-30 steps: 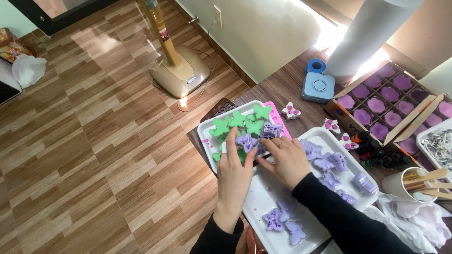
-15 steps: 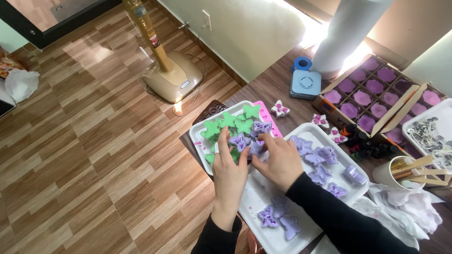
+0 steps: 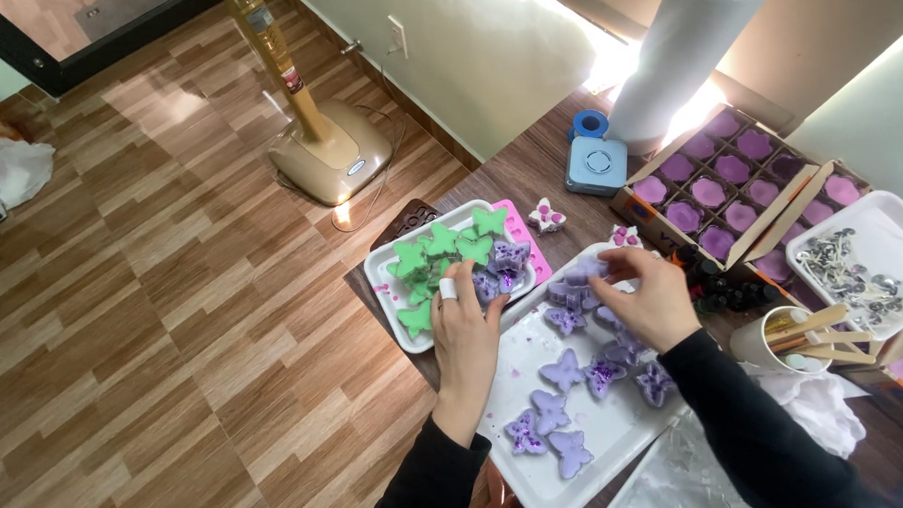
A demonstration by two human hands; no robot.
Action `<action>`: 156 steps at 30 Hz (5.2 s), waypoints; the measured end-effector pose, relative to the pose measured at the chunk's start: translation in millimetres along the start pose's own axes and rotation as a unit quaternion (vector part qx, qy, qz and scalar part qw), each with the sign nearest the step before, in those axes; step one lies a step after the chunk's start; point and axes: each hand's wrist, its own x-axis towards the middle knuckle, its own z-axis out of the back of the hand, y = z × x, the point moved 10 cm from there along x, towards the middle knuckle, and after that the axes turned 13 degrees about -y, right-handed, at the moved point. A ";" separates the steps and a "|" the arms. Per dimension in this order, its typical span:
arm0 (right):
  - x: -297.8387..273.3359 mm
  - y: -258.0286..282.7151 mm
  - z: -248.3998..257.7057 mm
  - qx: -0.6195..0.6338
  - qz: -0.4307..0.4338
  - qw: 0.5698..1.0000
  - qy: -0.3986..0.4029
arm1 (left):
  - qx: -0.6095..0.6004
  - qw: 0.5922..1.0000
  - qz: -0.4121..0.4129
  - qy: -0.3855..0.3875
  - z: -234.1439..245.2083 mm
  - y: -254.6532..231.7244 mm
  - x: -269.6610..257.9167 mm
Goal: Preparing and arranging decorative wax pieces for candle making.
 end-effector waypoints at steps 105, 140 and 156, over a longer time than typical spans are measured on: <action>9.4 -12.9 -34.7 -0.311 0.066 0.940 0.121 | -0.062 0.981 0.017 0.184 -32.8 -48.4 -23.7; -31.8 -14.6 -15.3 -0.358 0.159 0.890 0.235 | -0.058 0.944 -0.153 0.288 -63.2 -88.8 -61.4; -36.7 -40.1 -6.5 -0.290 0.008 0.909 0.299 | -0.018 0.930 -0.150 0.334 -96.2 -106.4 -88.9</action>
